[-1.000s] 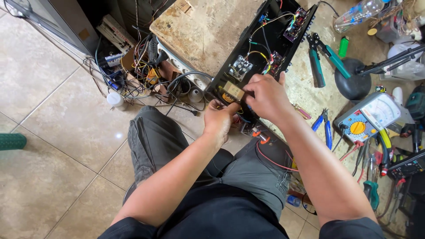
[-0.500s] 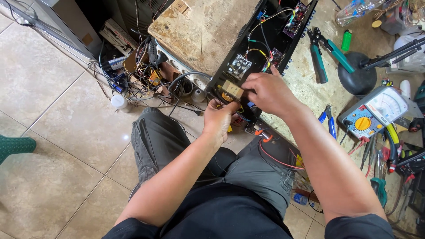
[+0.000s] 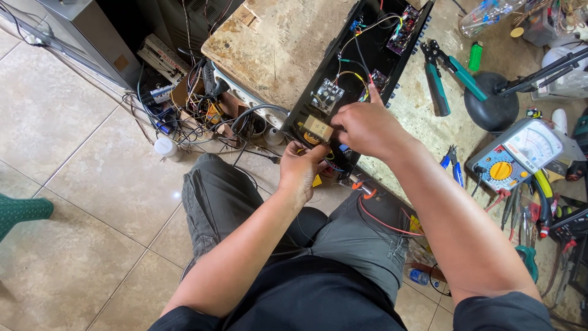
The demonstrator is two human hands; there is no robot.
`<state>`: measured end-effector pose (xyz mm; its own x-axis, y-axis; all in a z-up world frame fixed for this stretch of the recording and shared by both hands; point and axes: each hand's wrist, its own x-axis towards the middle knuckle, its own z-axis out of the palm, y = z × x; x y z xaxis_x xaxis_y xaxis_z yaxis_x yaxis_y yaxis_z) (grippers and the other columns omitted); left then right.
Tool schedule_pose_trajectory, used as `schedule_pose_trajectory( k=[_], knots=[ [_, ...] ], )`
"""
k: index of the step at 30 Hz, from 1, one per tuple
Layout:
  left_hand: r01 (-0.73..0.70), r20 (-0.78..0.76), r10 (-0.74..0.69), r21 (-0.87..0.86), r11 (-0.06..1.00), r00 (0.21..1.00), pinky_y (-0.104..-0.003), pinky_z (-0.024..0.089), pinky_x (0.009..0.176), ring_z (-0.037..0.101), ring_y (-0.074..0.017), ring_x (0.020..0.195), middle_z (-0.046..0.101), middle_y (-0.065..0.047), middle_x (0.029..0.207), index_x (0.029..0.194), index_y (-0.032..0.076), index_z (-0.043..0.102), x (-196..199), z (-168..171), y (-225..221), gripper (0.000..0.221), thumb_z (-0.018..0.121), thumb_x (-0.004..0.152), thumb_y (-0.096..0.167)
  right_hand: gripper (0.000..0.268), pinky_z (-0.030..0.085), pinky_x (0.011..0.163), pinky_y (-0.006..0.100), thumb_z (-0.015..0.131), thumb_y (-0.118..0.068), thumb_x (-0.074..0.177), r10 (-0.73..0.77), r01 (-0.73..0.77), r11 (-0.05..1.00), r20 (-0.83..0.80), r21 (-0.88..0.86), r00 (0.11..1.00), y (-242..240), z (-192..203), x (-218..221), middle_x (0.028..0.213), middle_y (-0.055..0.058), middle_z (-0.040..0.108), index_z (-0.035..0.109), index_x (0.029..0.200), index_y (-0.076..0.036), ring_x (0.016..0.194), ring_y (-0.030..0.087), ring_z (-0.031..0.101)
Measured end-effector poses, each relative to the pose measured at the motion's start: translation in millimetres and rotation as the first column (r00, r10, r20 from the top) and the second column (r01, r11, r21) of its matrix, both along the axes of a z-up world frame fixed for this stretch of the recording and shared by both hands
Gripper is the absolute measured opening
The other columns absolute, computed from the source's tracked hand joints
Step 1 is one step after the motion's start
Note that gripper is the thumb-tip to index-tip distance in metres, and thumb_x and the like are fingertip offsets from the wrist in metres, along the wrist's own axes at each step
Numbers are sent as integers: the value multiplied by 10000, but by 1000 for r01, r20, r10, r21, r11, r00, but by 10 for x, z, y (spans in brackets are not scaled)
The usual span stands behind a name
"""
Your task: Repairing an electronic device by wiring components, securing them with a screwdriver, and soldering connections.
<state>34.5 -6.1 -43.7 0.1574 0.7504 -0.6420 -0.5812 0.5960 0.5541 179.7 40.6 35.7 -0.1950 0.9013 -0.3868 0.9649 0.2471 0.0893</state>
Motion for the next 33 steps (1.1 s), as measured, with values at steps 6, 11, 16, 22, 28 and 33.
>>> schedule_pose_trajectory(
  k=[6, 11, 16, 22, 28, 33],
  knots=[
    [-1, 8, 1, -3, 1000, 1000, -335, 623, 671, 658, -186, 742, 455, -2, 773, 904, 71, 530, 17, 12, -16, 386, 848, 697, 4, 215, 26, 1231, 717, 651, -214, 885, -45, 45, 999, -10, 30, 999, -69, 43, -147, 1005, 54, 768, 781, 1036, -134, 1116, 302, 698],
    [-3, 14, 3, -12, 1000, 1000, -317, 624, 657, 661, -171, 728, 478, 3, 761, 905, 75, 535, 2, 28, -23, 393, 858, 691, 11, 205, 21, 1240, 693, 623, -248, 940, -114, 115, 993, -147, 1, 983, -133, 86, -58, 957, 19, 767, 786, 1015, -149, 1090, 272, 701],
    [-5, 11, 5, -15, 1000, 1000, -308, 618, 650, 649, -161, 713, 485, 3, 749, 895, 70, 533, 39, -74, -10, 386, 855, 690, 12, 211, 1, 1249, 677, 636, -260, 962, -175, 178, 984, -293, -18, 940, -208, 106, -38, 1008, 24, 770, 785, 1006, -118, 1179, 273, 663],
    [-16, 32, 17, -17, 1000, 999, -288, 609, 616, 643, -154, 678, 474, 4, 739, 895, 75, 533, 67, -140, -8, 402, 868, 680, 18, 211, -4, 1213, 747, 647, -298, 935, -133, 154, 987, -298, 49, 945, -248, -58, 20, 1018, 4, 754, 784, 976, -143, 1122, 284, 660],
    [-12, 19, 12, -19, 1000, 1000, -269, 605, 609, 649, -136, 662, 503, 13, 708, 881, 77, 534, 32, -49, -25, 450, 918, 649, 51, 210, 5, 1205, 766, 673, -333, 924, -157, 190, 980, -357, 60, 921, -369, 51, -84, 1021, -3, 750, 767, 896, -147, 1119, 291, 656],
    [100, -57, -98, 31, 994, 994, -391, 634, 776, 638, -232, 902, 598, -112, 982, 1064, 75, 547, -92, 105, -49, 477, 891, 744, 158, 171, 44, 1184, 789, 661, -265, 929, -102, 159, 979, -372, 126, 922, -418, 90, -146, 1015, 22, 744, 752, 890, -125, 1104, 321, 673]
  ],
)
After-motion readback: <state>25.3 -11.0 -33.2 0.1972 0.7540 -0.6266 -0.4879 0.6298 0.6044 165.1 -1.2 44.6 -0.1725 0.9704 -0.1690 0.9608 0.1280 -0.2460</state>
